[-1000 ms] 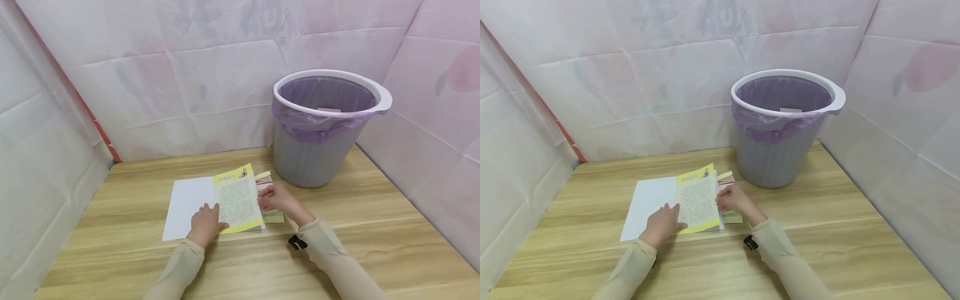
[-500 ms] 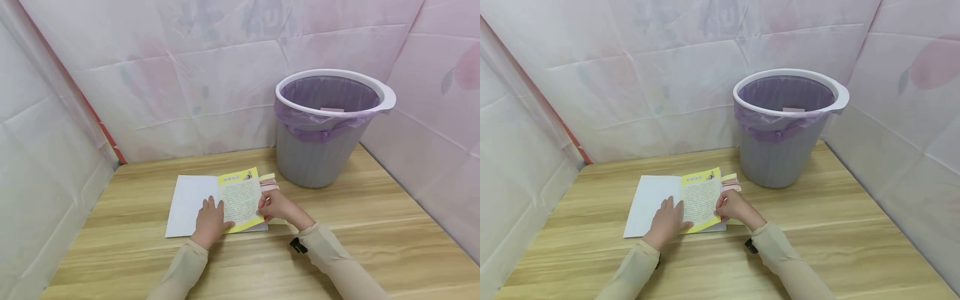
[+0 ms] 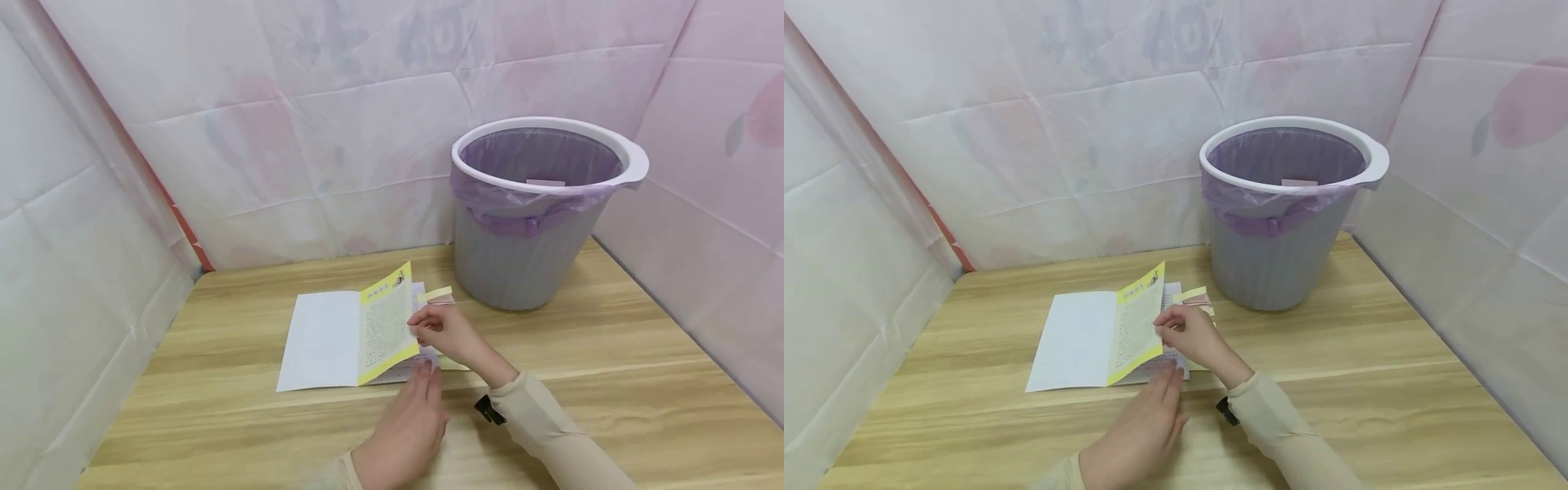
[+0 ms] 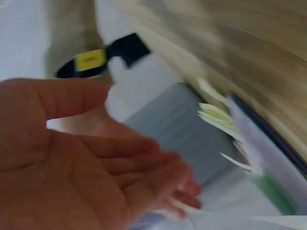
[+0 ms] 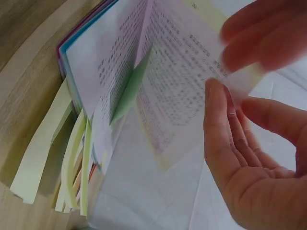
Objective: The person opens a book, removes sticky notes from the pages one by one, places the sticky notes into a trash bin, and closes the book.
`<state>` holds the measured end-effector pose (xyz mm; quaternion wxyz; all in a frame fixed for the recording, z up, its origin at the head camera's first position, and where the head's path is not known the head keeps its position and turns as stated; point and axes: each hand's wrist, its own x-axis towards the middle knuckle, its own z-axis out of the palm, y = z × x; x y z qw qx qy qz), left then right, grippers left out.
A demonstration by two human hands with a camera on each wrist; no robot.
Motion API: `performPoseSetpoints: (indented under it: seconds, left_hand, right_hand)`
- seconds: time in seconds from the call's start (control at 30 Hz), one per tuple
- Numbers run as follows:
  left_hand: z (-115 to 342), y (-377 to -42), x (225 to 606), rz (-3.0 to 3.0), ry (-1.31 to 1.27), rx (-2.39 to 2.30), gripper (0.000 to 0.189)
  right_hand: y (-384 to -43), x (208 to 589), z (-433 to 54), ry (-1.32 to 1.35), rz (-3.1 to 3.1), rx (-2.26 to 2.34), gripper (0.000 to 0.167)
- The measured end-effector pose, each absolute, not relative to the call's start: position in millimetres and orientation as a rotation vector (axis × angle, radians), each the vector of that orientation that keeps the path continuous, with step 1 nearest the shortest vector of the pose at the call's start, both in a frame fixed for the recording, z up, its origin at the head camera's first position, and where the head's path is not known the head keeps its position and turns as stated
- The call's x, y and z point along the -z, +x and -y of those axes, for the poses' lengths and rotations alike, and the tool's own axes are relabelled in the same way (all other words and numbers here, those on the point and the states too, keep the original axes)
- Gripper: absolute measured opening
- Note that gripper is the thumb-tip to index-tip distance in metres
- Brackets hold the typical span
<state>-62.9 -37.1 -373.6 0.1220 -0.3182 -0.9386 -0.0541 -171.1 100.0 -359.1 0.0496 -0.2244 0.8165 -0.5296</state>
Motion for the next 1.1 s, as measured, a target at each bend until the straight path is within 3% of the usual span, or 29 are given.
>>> performPoseSetpoints:
  seconds: [0.27,0.47,0.6,0.9,1.1]
  left_hand:
    - [41,-82,387,2.867,-0.586,-0.064,0.069]
    - [50,-92,381,2.972,-0.435,-0.119,0.068]
    - [57,-96,376,3.027,-0.357,-0.111,0.069]
    - [74,-111,369,3.184,-0.215,0.036,0.058]
    - [83,-121,375,3.259,-0.188,0.123,0.054]
  right_hand:
    - [-165,352,-93,-1.007,-2.578,1.554,0.006]
    - [-162,367,-95,-0.996,-2.893,0.761,0.005]
    - [-158,381,-92,-1.018,-2.837,0.512,0.016]
    - [-157,381,-91,-0.951,-2.757,0.467,0.035]
    - [-158,382,-95,-0.965,-2.742,0.453,0.040]
